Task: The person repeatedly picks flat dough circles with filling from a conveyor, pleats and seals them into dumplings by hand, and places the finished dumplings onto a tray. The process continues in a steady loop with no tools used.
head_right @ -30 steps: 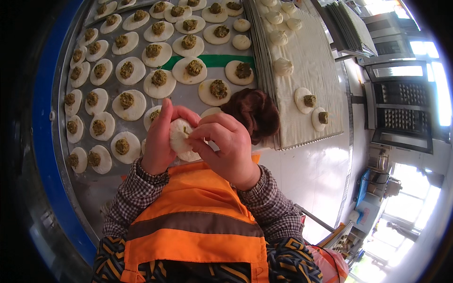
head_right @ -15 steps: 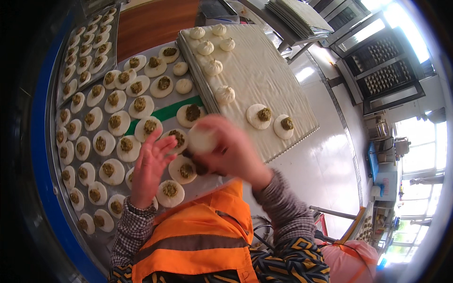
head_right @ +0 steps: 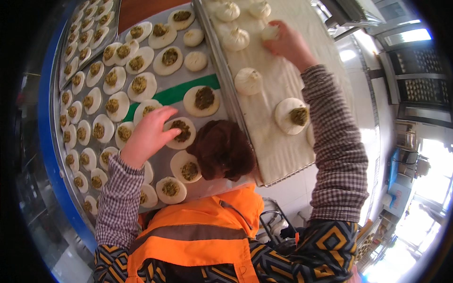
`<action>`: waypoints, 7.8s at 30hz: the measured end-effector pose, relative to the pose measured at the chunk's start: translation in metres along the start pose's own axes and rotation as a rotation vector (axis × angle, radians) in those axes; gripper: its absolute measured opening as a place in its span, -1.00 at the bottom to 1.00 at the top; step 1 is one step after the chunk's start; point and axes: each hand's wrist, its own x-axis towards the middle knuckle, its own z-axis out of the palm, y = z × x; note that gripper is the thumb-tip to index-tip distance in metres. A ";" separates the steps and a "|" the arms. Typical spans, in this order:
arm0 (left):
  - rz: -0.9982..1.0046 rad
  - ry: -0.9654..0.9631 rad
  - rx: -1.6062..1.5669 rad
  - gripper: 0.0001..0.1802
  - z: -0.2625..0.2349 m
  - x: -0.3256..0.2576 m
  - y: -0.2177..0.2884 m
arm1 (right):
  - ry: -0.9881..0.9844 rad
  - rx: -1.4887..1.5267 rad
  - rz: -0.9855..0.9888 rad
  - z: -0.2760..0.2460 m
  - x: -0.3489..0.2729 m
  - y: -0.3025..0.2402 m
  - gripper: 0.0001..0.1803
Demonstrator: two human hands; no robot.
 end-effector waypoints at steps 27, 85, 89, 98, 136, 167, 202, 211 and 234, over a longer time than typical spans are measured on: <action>-0.271 -0.031 0.085 -0.34 0.047 -0.090 0.026 | -0.444 -0.813 -0.410 0.128 -0.282 -0.122 -0.94; -0.369 0.103 -2.073 -0.63 0.016 -0.118 -0.002 | -0.294 -0.034 -0.477 0.163 -0.193 -0.232 -0.66; -0.402 0.173 -2.003 -0.60 0.014 -0.129 0.003 | -0.162 0.011 -0.545 0.162 -0.202 -0.231 -0.70; -0.552 0.175 -1.909 -0.60 -0.008 -0.148 0.006 | -0.246 0.270 -0.153 0.168 -0.203 -0.202 -0.79; -0.432 -0.272 -1.086 -0.66 -0.019 -0.136 -0.007 | -0.384 0.260 -0.285 0.182 -0.219 -0.199 -0.83; -0.468 -0.237 -1.094 -0.62 -0.032 -0.114 -0.002 | -0.195 0.306 -0.182 0.193 -0.223 -0.190 -0.85; -0.405 -0.335 -0.746 -0.64 -0.036 -0.097 -0.007 | -0.145 0.312 -0.199 0.199 -0.220 -0.191 -0.86; -0.527 -0.150 -0.968 -0.68 -0.023 -0.101 -0.006 | -0.120 0.765 0.042 0.195 -0.217 -0.197 -0.91; -0.488 -0.240 -0.733 -0.64 -0.034 -0.090 0.003 | -0.043 0.263 -0.271 0.192 -0.211 -0.202 -0.83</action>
